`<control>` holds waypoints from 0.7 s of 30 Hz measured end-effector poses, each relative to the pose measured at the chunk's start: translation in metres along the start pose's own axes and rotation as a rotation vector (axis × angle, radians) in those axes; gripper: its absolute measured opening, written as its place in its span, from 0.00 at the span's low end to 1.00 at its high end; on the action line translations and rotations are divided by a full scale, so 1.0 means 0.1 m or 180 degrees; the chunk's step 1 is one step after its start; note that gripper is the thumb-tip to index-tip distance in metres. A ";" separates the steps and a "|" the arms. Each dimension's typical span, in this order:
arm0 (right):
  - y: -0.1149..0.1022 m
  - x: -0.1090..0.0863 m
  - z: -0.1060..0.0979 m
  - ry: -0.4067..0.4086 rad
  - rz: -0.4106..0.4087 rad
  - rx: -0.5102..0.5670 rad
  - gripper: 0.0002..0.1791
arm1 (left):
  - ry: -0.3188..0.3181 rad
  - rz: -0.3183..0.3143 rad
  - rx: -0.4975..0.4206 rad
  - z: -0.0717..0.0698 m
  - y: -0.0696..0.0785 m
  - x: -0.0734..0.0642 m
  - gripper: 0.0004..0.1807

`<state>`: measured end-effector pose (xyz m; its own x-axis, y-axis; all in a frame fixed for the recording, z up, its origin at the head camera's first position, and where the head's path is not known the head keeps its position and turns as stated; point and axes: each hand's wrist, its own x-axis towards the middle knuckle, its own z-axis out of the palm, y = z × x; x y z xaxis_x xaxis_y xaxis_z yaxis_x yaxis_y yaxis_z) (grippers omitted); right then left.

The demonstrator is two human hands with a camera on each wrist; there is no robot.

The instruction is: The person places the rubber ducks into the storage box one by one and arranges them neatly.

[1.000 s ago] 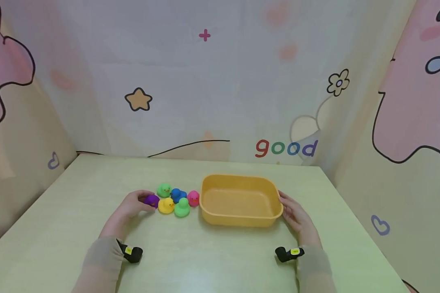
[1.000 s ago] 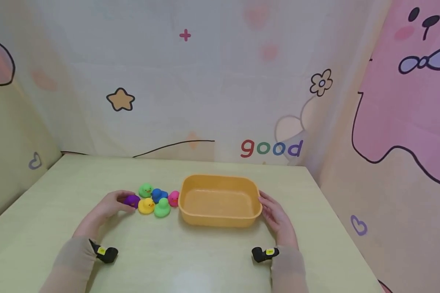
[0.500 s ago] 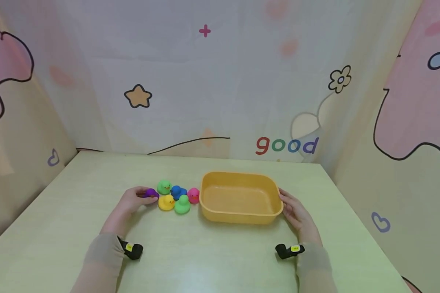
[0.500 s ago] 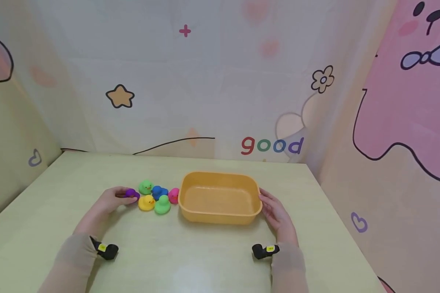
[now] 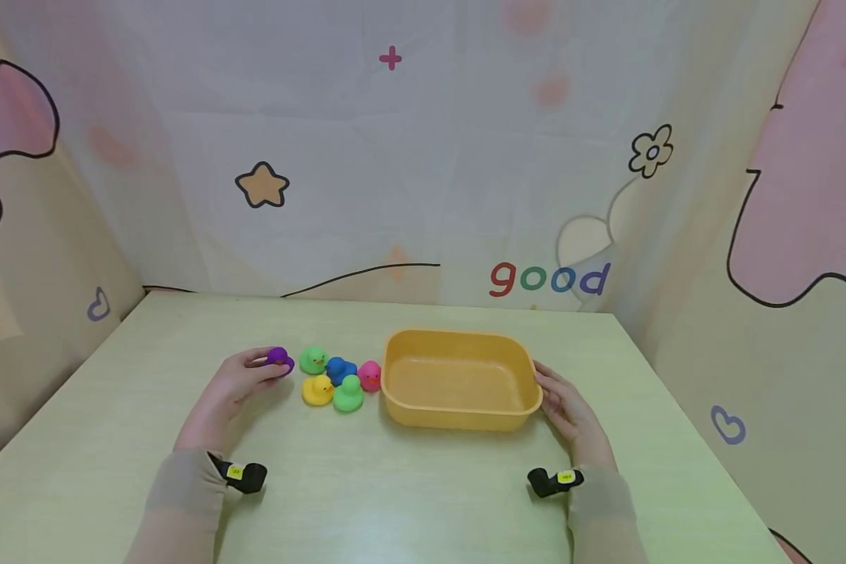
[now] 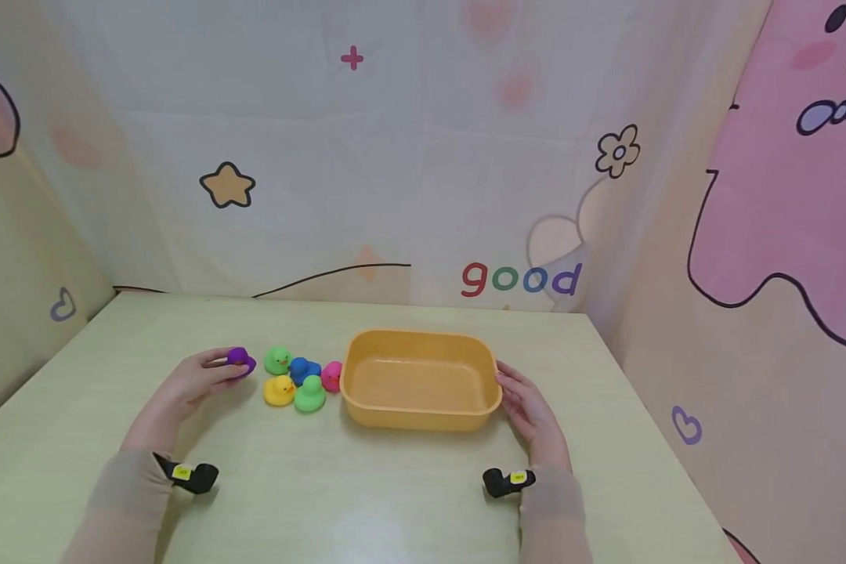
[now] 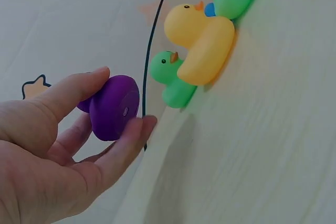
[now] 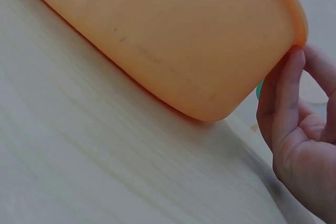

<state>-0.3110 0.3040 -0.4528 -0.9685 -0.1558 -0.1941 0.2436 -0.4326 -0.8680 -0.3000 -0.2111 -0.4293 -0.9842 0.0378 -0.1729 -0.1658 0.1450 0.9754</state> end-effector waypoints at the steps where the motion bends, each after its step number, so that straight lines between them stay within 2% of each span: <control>1: 0.00 0.00 -0.01 -0.0017 -0.0004 0.0016 0.15 | -0.0039 0.0015 -0.0140 0.00 0.00 0.00 0.41; 3: 0.01 0.00 -0.02 -0.0063 -0.0039 0.0013 0.16 | -0.0109 0.0093 -0.0420 -0.02 -0.02 0.02 0.41; 5: 0.02 0.01 -0.03 -0.0094 -0.0080 -0.0003 0.17 | -0.0132 0.0107 -0.0513 -0.02 -0.01 0.01 0.41; 11: 0.04 0.02 -0.06 -0.0105 -0.0150 -0.0074 0.18 | -0.0193 0.0110 -0.0500 0.10 0.08 0.00 0.40; 16: 0.05 0.03 -0.07 -0.0168 -0.0187 -0.0094 0.19 | -0.0352 0.0158 -0.0632 0.19 0.14 -0.02 0.38; 21: 0.04 0.03 -0.07 -0.0209 -0.0185 -0.0039 0.19 | -0.0424 0.0197 -0.0765 0.27 0.17 -0.02 0.37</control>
<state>-0.3133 0.3076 -0.4599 -0.9754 -0.1890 -0.1132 0.1861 -0.4319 -0.8825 -0.2994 -0.1823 -0.4159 -0.9788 0.1712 -0.1128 -0.1311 -0.0996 0.9864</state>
